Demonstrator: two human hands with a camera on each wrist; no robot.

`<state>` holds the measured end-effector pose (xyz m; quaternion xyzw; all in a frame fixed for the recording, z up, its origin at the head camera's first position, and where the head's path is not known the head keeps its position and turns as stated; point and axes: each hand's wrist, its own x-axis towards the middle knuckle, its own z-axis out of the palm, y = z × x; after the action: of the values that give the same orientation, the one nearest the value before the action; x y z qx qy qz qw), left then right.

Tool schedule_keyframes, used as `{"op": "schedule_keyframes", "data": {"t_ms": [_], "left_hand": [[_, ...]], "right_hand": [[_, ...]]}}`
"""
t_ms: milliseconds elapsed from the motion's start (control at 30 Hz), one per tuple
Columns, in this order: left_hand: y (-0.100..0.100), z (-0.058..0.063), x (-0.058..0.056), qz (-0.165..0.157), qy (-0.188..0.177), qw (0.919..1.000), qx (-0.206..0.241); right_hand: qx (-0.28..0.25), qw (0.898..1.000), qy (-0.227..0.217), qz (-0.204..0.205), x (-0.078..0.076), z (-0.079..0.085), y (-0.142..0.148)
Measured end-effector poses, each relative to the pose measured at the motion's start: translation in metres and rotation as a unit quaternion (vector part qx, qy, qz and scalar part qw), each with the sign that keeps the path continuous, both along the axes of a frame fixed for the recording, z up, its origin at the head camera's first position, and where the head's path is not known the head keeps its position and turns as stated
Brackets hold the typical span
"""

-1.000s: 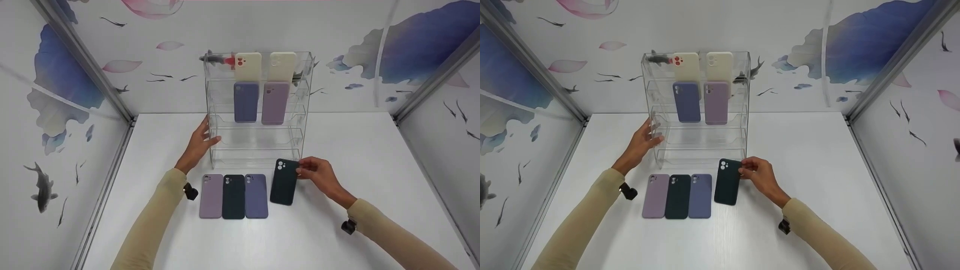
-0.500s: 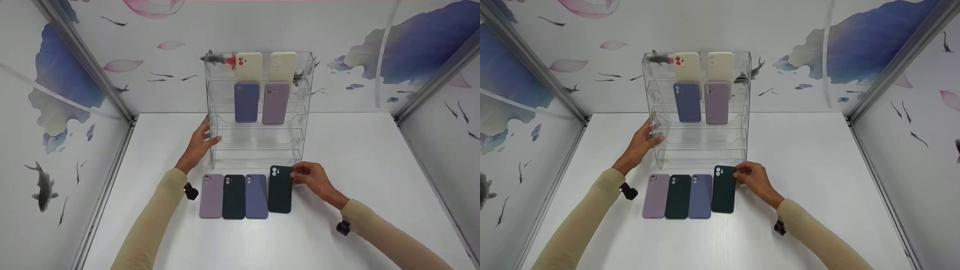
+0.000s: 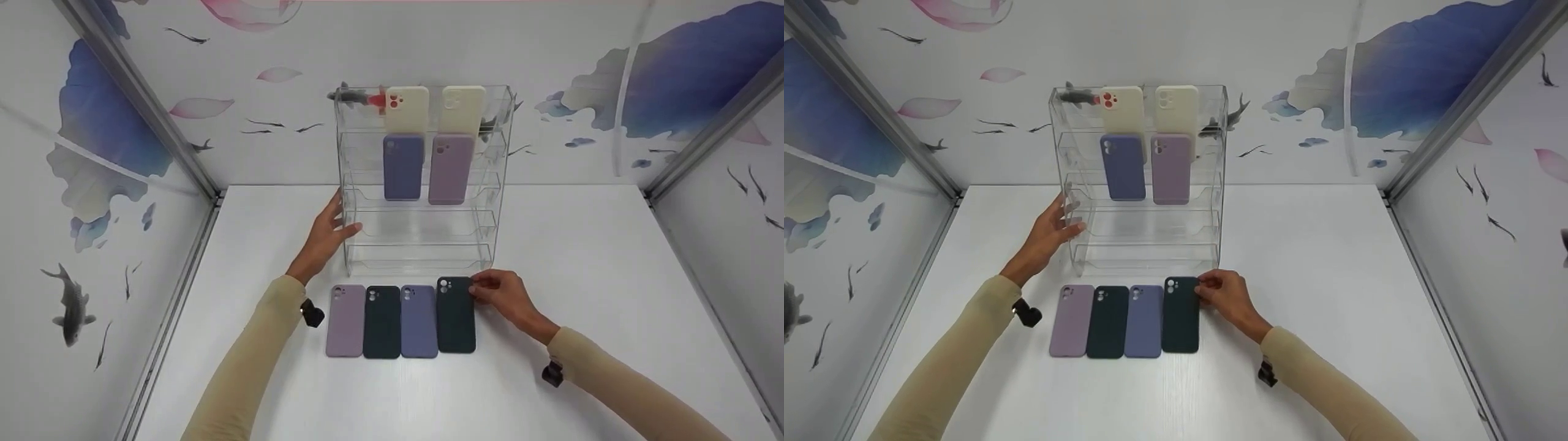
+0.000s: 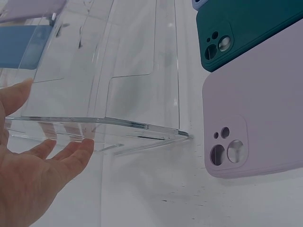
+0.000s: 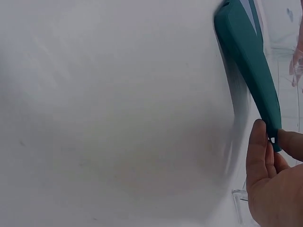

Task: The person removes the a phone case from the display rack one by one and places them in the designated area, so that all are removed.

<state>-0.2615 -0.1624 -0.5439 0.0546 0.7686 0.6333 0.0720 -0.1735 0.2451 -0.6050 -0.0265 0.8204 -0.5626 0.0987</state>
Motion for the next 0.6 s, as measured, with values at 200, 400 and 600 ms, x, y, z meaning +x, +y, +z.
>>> {"op": "schedule_keyframes", "data": {"t_ms": [200, 400, 600], "left_hand": [[0.0001, -0.0013, 0.0002, -0.002, 0.008, 1.0000, 0.002], [-0.0002, -0.0014, -0.0002, -0.005, 0.011, 0.9999, 0.009], [-0.0010, -0.0008, 0.0002, -0.008, 0.012, 0.9999, 0.008]], "right_hand": [[0.012, 1.000, -0.006, -0.004, 0.0016, -0.0066, -0.0048], [0.019, 1.000, -0.003, -0.011, 0.0035, -0.0088, -0.0070], [0.050, 0.999, 0.009, -0.013, 0.0054, -0.0070, -0.0108]]}}
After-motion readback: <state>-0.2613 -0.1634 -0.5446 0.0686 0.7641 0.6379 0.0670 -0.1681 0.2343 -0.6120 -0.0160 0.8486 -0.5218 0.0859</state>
